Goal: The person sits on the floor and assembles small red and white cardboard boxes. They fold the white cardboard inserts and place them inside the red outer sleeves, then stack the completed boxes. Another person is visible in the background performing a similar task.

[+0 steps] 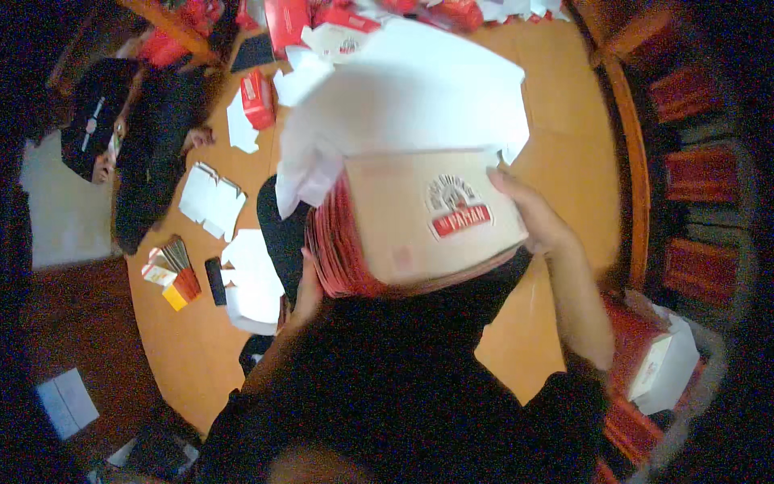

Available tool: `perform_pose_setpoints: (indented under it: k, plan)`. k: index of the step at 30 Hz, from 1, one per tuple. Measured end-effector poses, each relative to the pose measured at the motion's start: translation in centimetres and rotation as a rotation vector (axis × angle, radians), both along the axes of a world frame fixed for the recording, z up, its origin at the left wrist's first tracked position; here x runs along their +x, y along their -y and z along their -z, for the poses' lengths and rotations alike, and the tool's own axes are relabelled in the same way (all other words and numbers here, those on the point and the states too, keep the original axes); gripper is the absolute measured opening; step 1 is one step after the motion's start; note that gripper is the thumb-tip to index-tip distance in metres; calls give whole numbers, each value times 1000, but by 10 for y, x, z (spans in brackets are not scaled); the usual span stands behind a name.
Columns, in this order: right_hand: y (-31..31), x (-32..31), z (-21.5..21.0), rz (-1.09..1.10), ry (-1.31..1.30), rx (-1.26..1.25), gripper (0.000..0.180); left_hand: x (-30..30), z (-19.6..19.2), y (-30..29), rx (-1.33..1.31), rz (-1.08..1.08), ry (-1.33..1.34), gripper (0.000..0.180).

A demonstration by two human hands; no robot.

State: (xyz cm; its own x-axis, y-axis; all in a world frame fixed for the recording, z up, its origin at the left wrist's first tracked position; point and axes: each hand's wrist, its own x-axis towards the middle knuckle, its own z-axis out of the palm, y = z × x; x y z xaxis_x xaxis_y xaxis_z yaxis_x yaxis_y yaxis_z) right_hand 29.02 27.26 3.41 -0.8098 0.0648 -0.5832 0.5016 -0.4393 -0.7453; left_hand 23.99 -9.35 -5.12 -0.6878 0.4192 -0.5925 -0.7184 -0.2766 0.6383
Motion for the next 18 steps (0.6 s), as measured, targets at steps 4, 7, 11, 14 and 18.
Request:
perform_pose_setpoints:
  k: [4,7,11,14,18]
  plan:
    - [-17,-70,-72,-24,-160,67,69,-78,-42,-48,-90,206,-117,84]
    - [-53,-119,-110,-285,-27,189,90,-139,-59,-91,-72,315,-172,84]
    - [-96,-150,-113,-239,-49,242,98,-199,-13,-155,-6,449,-163,82]
    - [-108,-169,-93,-266,-52,305,96,-226,40,-180,71,499,-168,77]
    - [-110,-165,-31,-192,-66,447,90,-217,93,-222,217,468,-443,73]
